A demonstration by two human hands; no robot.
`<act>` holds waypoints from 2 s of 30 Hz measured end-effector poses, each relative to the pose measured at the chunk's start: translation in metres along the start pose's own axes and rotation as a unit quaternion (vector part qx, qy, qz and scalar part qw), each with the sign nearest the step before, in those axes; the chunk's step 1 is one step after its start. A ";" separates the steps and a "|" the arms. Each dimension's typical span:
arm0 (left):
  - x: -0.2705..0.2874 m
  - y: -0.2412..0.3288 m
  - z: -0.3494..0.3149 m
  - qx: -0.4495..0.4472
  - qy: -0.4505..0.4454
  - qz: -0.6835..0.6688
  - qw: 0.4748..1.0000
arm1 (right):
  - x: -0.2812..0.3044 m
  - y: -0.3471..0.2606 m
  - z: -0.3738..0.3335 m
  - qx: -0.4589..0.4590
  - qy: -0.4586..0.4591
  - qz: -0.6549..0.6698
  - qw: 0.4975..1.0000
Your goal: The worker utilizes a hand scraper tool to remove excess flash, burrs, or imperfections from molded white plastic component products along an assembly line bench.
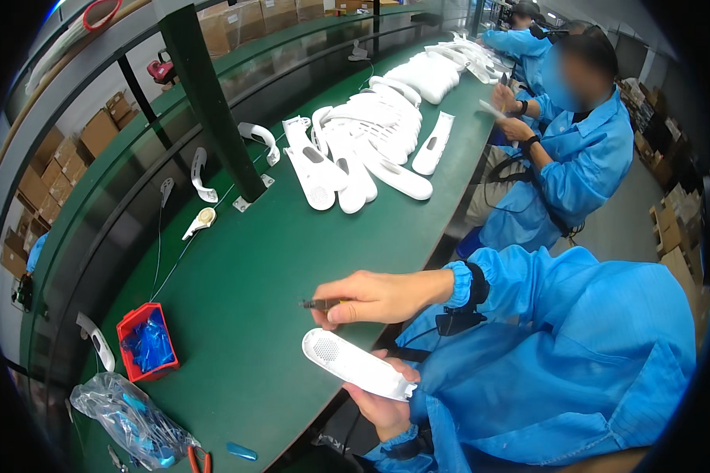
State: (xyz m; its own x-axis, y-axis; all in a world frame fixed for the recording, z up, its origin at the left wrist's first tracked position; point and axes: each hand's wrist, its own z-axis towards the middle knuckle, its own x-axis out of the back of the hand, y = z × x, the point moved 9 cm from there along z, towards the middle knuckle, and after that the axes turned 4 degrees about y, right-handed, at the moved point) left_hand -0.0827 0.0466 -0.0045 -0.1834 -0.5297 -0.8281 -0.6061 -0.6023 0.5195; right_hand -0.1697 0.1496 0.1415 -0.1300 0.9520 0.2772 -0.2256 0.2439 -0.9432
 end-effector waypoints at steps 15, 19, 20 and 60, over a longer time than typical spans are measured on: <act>0.006 -0.015 0.006 -0.029 0.066 -0.008 0.997 | -0.056 0.003 0.011 -0.014 0.002 0.055 0.998; 0.011 -0.010 0.002 -0.028 0.071 0.010 0.997 | -0.071 0.005 0.014 -0.054 0.003 0.054 0.997; 0.013 -0.008 0.001 -0.028 0.070 0.009 0.997 | -0.074 0.008 0.015 -0.060 0.012 0.058 0.996; 0.004 -0.009 0.006 -0.075 0.056 -0.062 0.994 | -0.042 0.012 0.010 -0.065 0.137 0.069 0.986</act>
State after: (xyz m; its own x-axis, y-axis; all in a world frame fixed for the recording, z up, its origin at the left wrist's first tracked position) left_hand -0.0825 0.0534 -0.0134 -0.0216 -0.5035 -0.8637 -0.4952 -0.7451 0.4467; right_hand -0.1766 0.1107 0.1200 0.1194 0.9877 0.1014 -0.0968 0.1132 -0.9889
